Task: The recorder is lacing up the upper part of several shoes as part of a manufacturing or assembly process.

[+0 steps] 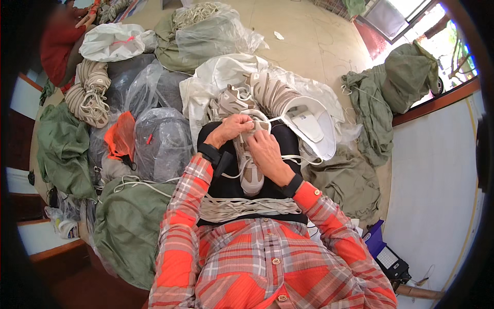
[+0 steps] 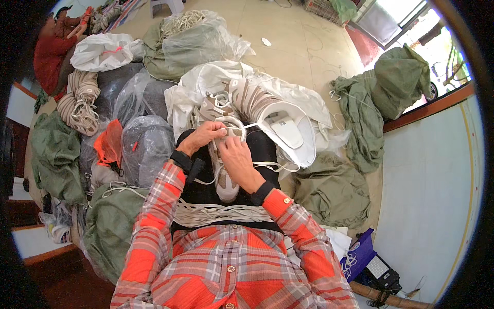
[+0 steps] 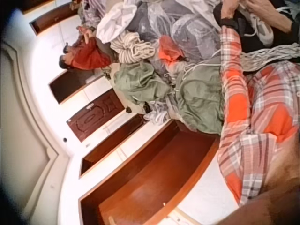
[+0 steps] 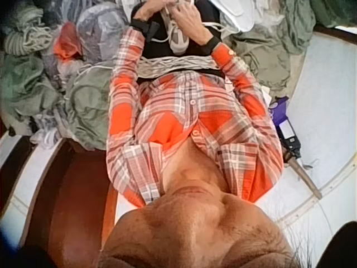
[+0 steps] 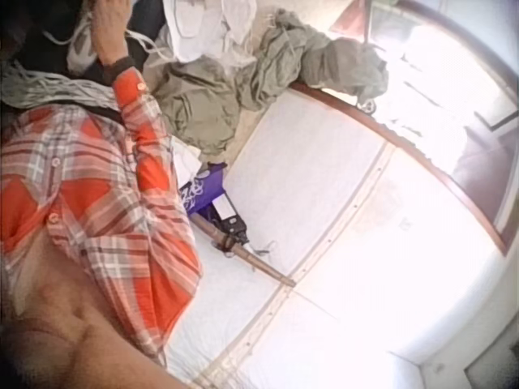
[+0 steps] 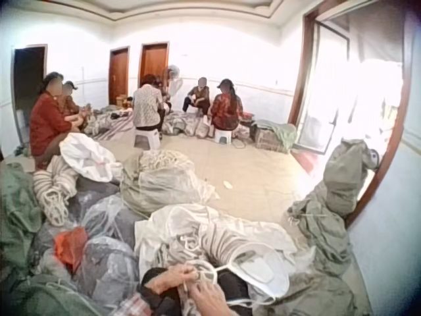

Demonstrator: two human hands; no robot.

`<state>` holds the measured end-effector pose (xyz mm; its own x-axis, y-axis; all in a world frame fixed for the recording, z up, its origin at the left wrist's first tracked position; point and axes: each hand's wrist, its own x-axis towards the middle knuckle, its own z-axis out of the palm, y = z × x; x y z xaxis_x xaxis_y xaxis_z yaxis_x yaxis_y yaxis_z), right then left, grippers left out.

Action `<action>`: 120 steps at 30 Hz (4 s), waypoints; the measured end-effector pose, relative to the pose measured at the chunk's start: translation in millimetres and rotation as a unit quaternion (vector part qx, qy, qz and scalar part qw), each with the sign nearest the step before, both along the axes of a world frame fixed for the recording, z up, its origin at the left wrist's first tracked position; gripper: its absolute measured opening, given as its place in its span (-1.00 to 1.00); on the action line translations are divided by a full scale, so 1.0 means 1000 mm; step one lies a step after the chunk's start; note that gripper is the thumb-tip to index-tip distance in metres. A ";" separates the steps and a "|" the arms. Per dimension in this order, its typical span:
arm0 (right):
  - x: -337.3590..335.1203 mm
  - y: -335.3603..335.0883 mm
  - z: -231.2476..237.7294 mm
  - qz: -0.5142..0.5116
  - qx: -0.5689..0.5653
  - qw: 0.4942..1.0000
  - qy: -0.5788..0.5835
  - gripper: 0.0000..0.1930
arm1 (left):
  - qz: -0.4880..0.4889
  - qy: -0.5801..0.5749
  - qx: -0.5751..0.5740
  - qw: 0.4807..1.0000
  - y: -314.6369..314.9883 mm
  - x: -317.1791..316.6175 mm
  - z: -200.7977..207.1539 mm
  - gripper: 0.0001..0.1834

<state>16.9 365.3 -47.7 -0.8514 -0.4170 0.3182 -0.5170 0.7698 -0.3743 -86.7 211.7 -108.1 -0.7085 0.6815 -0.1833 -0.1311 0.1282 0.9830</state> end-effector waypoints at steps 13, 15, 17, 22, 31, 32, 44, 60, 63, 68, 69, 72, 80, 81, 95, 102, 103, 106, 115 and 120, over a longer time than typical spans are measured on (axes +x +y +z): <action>0.110 -0.130 0.126 0.550 -0.351 0.736 -0.179 -0.81 | 0.068 -0.274 -0.123 0.951 0.003 0.078 0.065 -0.69; 0.101 -0.112 0.110 0.530 -0.347 0.739 -0.228 -0.81 | 0.091 -0.233 -0.115 0.961 0.008 0.086 0.062 -0.76; 0.091 -0.075 0.101 0.457 -0.329 0.759 -0.326 -0.80 | 0.173 -0.119 -0.134 0.968 0.003 0.099 0.049 -0.82; 0.073 0.034 0.055 0.095 -0.316 0.872 -0.361 -0.89 | 0.152 0.470 -0.321 0.808 0.040 0.124 0.052 -0.77; 0.072 0.078 0.015 -0.113 -0.346 0.797 -0.483 -0.87 | 0.208 0.469 -0.346 0.786 0.060 0.105 0.038 -0.78; 0.063 0.075 0.007 -0.104 -0.349 0.808 -0.462 -0.85 | 0.283 0.400 -0.322 0.810 0.055 0.105 0.041 -0.75; 0.002 0.053 0.002 0.050 -0.417 0.741 -0.524 -0.70 | 0.221 0.137 -0.081 0.962 0.022 0.117 0.070 -0.66; 0.003 0.081 0.013 0.076 -0.311 0.770 -0.551 -0.77 | 0.160 0.239 -0.122 0.950 -0.017 0.111 0.068 -0.78; 0.015 0.091 0.021 0.046 -0.310 0.780 -0.542 -0.78 | 0.118 0.343 -0.233 0.902 -0.060 0.105 0.058 -0.83; 0.011 0.066 0.009 -0.115 -0.108 0.933 -0.324 -0.74 | 0.112 0.476 -0.369 0.791 -0.144 0.107 0.078 -0.92; 0.009 0.053 0.007 -0.121 -0.039 0.976 -0.178 -0.74 | 0.105 0.489 -0.389 0.774 -0.154 0.109 0.082 -0.91; -0.004 0.033 0.002 -0.125 -0.007 0.980 -0.155 -0.76 | 0.138 0.499 -0.463 0.719 -0.204 0.113 0.074 -0.89; -0.013 0.022 0.021 -0.074 -0.227 0.914 -0.327 -0.79 | 0.131 0.394 -0.469 0.779 -0.290 0.142 0.061 -0.91; -0.014 0.012 0.024 -0.007 -0.241 0.875 -0.421 -0.79 | 0.131 0.464 -0.519 0.706 -0.294 0.141 0.069 -0.92; 0.122 -0.114 0.031 0.446 -0.085 0.877 -0.155 -0.86 | 0.443 -0.120 0.049 0.887 -0.146 0.102 0.083 -0.65; 0.119 -0.094 0.033 0.531 -0.035 0.831 -0.160 -0.83 | 0.302 -0.089 0.032 0.949 -0.053 0.103 0.062 -0.76; 0.114 -0.085 0.036 0.498 -0.022 0.841 -0.210 -0.84 | 0.283 -0.057 -0.006 0.957 -0.048 0.103 0.057 -0.81; 0.079 -0.048 0.049 0.385 0.024 0.873 -0.298 -0.85 | 0.268 0.075 -0.180 0.943 -0.038 0.100 0.051 -0.80; -0.014 0.019 0.010 -0.037 -0.148 0.963 -0.221 -0.79 | 0.295 0.250 -0.325 0.863 -0.010 0.103 0.047 -0.82; -0.017 0.008 0.007 -0.024 -0.149 0.952 -0.265 -0.78 | 0.298 0.343 -0.342 0.823 -0.008 0.105 0.046 -0.85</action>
<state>0.4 373.0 -40.8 -0.9413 -0.3315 -0.0645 -0.1606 0.6075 -0.7779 18.3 203.5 -62.4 -0.9759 0.0797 0.2031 0.1851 0.7955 0.5770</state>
